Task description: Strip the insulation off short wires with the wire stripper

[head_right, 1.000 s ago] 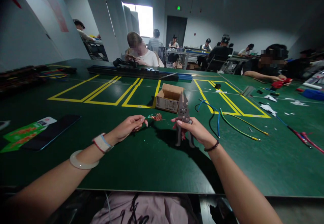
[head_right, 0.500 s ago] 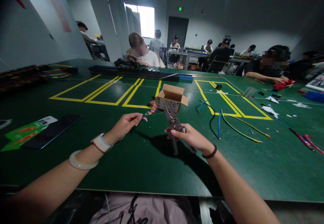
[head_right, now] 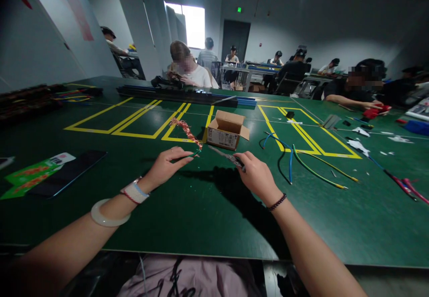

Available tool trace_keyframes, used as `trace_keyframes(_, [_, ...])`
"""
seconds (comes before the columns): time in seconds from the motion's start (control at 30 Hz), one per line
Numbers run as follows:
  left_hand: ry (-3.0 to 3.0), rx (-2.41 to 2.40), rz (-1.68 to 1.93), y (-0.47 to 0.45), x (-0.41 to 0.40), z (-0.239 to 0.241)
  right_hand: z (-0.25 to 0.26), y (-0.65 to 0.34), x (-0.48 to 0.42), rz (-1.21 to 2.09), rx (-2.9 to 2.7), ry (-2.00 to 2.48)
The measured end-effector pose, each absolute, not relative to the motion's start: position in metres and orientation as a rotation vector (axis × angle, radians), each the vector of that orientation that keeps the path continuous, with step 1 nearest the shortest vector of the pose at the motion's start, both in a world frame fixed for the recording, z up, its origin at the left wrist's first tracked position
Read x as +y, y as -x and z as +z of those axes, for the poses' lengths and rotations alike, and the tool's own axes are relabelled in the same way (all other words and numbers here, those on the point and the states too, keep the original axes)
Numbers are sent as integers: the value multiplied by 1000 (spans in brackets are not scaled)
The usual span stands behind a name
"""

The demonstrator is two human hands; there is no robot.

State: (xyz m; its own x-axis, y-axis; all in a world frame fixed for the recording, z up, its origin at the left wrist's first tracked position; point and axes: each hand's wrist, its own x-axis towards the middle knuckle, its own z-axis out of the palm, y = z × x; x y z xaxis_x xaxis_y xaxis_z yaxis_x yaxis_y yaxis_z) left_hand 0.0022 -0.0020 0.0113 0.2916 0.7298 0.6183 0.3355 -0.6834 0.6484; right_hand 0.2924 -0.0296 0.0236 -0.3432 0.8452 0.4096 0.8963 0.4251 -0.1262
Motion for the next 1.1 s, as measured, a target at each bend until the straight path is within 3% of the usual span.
trace_keyframes(1.1, [-2231, 1087, 1299, -10, -10, 14, 13, -280, -29, -599, -2235, 1470])
